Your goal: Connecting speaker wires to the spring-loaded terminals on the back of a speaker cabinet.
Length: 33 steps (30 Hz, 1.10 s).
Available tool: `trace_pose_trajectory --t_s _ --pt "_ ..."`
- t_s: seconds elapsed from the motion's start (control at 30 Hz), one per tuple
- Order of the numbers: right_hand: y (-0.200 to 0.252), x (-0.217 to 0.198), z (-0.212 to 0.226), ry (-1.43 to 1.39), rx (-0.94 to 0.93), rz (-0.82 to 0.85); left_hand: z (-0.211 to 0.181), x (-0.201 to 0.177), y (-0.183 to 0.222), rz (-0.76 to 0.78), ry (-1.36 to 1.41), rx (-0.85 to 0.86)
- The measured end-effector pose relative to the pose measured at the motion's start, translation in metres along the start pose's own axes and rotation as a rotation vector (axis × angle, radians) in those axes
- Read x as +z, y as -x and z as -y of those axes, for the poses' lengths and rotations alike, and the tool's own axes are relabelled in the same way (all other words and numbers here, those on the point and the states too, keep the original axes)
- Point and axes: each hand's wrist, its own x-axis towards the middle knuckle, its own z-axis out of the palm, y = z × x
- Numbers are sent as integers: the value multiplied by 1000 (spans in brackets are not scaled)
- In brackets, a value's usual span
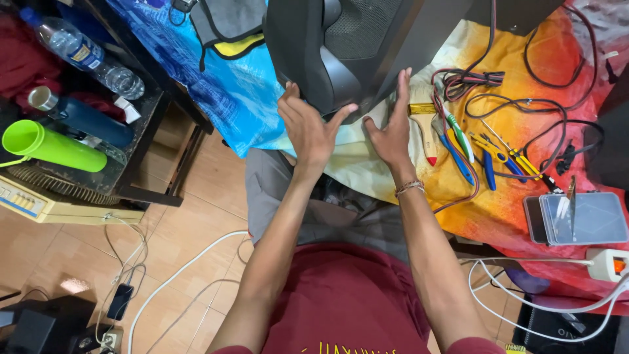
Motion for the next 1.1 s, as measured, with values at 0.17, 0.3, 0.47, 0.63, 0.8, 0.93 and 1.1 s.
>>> trace_pose_trajectory --t_s 0.17,0.3,0.47,0.63,0.8,0.93,1.1 --pt "1 -1 3 4 -2 -3 3 -8 1 14 -29 39" --pt "1 -1 2 21 0 7 6 -10 1 45 -36 63" --pt "1 -2 4 6 3 -3 3 -12 1 71 -7 64" --pt "1 -1 1 1 -18 4 -21 -19 9 20 101 25" --pt "1 0 1 11 -16 -21 -8 -9 16 -145 92 130" --pt "0 0 -5 -3 -34 -20 -1 -2 38 -252 1 379" --pt "3 -2 -1 7 -32 -14 -21 -6 59 33 -60 442"
